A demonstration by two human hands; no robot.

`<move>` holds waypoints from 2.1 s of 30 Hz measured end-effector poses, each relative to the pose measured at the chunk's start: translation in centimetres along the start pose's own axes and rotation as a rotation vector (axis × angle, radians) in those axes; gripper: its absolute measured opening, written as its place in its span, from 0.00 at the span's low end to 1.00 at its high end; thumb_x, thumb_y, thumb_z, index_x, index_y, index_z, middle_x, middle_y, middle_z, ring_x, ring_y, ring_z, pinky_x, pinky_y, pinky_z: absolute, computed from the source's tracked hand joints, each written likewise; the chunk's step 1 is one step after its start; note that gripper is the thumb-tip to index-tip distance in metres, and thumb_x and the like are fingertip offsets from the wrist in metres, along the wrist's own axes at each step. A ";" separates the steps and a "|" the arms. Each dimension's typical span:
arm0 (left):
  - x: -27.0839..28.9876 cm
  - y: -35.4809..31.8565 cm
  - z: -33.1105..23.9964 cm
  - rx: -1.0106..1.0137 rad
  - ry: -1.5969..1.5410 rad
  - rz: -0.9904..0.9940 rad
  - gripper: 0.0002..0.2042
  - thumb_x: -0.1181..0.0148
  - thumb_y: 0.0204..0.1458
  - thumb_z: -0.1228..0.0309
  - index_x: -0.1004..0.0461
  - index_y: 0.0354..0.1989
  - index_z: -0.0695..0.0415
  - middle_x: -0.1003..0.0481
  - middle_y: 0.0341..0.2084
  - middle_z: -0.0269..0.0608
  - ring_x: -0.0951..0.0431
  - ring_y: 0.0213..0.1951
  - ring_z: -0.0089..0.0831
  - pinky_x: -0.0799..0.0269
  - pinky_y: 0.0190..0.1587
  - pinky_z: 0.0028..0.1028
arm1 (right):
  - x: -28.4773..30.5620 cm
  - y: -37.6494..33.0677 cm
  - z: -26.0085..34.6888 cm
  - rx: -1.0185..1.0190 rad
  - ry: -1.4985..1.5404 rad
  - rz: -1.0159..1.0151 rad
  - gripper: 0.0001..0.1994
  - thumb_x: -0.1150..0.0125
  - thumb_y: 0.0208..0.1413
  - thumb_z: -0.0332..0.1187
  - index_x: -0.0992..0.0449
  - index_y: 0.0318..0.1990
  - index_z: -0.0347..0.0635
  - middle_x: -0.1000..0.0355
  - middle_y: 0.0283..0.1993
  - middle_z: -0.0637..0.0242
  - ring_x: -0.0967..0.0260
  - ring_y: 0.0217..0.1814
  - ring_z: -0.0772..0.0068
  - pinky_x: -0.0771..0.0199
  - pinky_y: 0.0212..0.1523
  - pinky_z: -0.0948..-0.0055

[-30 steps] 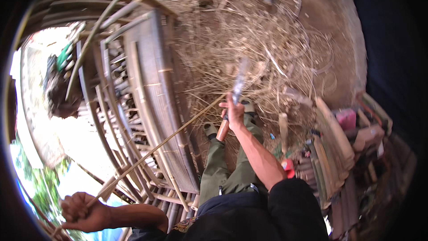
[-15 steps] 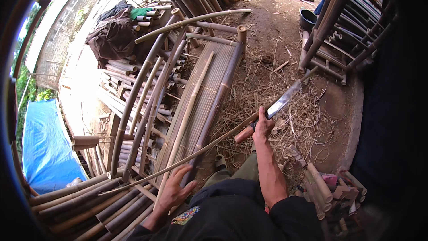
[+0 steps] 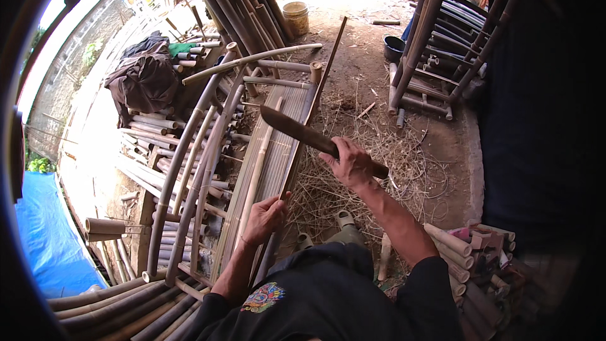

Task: The person splits bamboo poles into thin strips using a machete. They repeatedly position each pole on a bamboo rack, strike it with the machete to split it, and then place the resulting strips back on the rack.

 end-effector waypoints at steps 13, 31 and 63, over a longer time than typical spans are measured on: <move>-5.1 -1.2 -2.2 -0.116 0.414 -0.296 0.17 0.44 0.59 0.70 0.27 0.55 0.61 0.23 0.26 0.38 0.28 0.30 0.17 0.30 0.34 0.23 | 0.4 -1.1 0.4 0.115 0.101 0.197 0.28 0.54 0.60 0.63 0.30 0.34 0.43 0.28 0.20 0.57 0.25 0.22 0.58 0.24 0.23 0.59; -8.1 -3.8 -3.0 -0.213 0.537 -0.261 0.15 0.45 0.58 0.76 0.27 0.54 0.61 0.30 0.23 0.42 0.27 0.27 0.22 0.31 0.32 0.23 | 1.8 -1.9 -1.2 0.464 0.092 0.102 0.30 0.57 0.59 0.66 0.29 0.28 0.45 0.32 0.18 0.65 0.30 0.17 0.69 0.27 0.17 0.67; -1.1 -11.8 1.3 -0.006 0.538 -0.188 0.19 0.48 0.58 0.73 0.29 0.59 0.59 0.30 0.19 0.31 0.29 0.24 0.17 0.30 0.28 0.22 | 16.3 6.9 -15.8 -0.336 0.015 -0.205 0.31 0.53 0.60 0.63 0.24 0.29 0.40 0.28 0.21 0.63 0.28 0.26 0.70 0.32 0.27 0.69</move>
Point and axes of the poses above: each hand's wrist, its own y-axis towards the middle knuckle, its own x-axis out of the back of the hand, z = x × y, the point moved 2 cm from there along y, towards the middle knuckle
